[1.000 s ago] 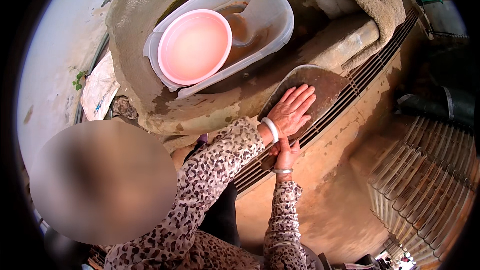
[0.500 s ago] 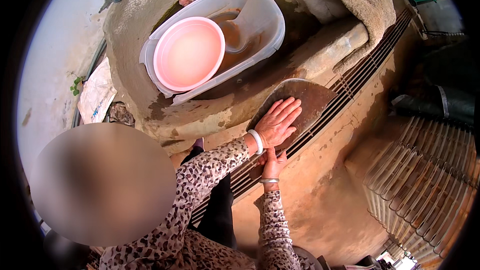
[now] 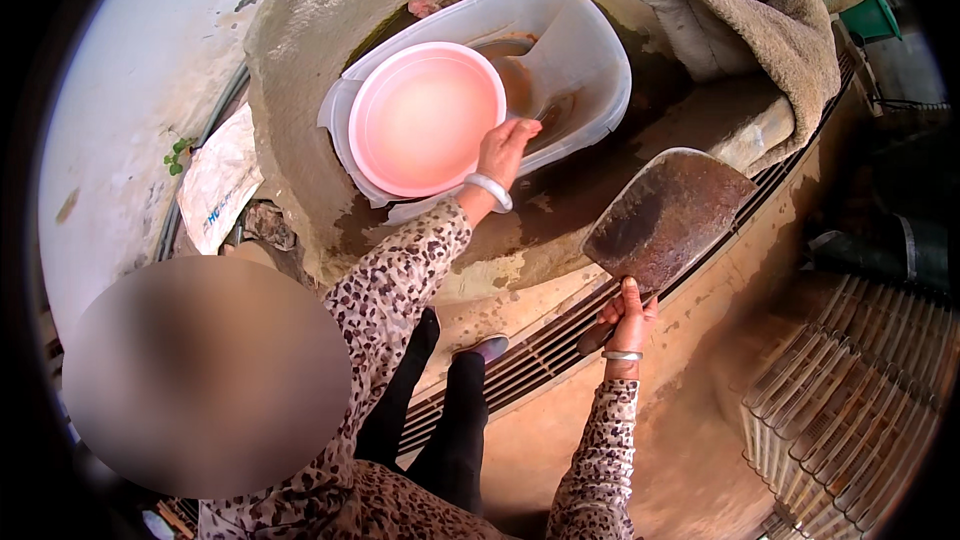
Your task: The person cleans a large metal cleaver by rubbing the blade with water from a pink bowl at an outdoor utility sink.
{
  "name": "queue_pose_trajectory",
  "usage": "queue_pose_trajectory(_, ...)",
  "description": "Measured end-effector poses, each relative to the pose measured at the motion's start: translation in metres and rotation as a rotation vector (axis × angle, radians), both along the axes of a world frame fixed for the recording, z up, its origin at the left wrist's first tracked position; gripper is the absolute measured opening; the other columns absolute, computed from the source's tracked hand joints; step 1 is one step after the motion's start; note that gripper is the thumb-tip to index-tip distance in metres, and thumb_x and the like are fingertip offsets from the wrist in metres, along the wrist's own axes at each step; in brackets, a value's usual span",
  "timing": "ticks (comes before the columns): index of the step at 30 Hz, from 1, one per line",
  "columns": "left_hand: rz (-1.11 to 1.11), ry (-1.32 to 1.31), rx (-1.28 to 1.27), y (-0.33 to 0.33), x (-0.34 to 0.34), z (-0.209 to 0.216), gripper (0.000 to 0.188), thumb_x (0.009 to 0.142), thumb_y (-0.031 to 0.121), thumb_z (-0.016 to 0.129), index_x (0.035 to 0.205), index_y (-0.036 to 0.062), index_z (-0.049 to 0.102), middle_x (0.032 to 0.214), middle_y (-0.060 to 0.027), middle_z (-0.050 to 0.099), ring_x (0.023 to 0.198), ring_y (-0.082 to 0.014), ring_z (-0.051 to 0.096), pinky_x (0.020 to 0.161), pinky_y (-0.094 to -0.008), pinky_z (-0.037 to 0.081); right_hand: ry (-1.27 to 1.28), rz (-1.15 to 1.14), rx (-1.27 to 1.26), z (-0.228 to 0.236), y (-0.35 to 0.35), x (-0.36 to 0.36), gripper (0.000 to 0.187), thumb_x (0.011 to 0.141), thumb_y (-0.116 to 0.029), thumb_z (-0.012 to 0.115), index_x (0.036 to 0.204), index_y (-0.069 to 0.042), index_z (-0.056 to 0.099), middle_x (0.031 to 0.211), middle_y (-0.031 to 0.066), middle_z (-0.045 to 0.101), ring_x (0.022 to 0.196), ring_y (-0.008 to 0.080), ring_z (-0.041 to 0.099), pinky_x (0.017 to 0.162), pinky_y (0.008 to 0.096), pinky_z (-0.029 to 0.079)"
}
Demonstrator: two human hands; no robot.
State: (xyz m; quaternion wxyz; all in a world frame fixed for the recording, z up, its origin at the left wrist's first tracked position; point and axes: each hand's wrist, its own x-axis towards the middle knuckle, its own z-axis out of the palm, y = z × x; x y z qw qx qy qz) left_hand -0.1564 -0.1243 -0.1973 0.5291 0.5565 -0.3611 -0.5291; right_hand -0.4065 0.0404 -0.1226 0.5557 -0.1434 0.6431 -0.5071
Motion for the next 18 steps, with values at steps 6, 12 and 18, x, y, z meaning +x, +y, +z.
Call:
queue_pose_trajectory(6, 0.515, -0.025, 0.504, 0.012, 0.195, -0.177, 0.036, 0.094, 0.036, 0.057, 0.11, 0.0057, 0.068, 0.108, -0.0069, 0.07, 0.097, -0.0196, 0.065, 0.083, -0.0369, 0.048, 0.066, 0.004, 0.021, -0.001, 0.001, 0.005, 0.024, 0.096, -0.02, 0.063, 0.081, -0.013, 0.045, 0.057, -0.0048, 0.032, 0.042, 0.0083, 0.034, 0.038, 0.0266, 0.035)
queue_pose_trajectory(12, 0.491, -0.273, 0.922, 0.02, 0.216, -0.272, 0.046, 0.093, 0.039, 0.053, 0.117, 0.0015, 0.064, 0.112, -0.0119, 0.067, 0.081, -0.0243, 0.058, 0.067, -0.0419, 0.045, 0.144, -0.018, 0.059, 0.004, 0.001, -0.001, 0.024, 0.094, -0.02, 0.065, 0.081, -0.01, 0.048, 0.055, -0.0052, 0.033, 0.04, 0.0075, 0.033, 0.036, 0.0267, 0.037)
queue_pose_trajectory(18, 0.369, 0.271, 0.994, 0.007, 0.239, -0.333, 0.05, 0.101, 0.044, 0.047, 0.111, -0.0014, 0.063, 0.097, -0.0163, 0.066, 0.084, -0.0277, 0.063, 0.074, -0.0377, 0.052, 0.096, -0.02, 0.02, 0.002, -0.007, 0.012, 0.027, 0.094, -0.021, 0.067, 0.078, -0.01, 0.047, 0.055, -0.0049, 0.033, 0.04, 0.0083, 0.033, 0.037, 0.0274, 0.036)
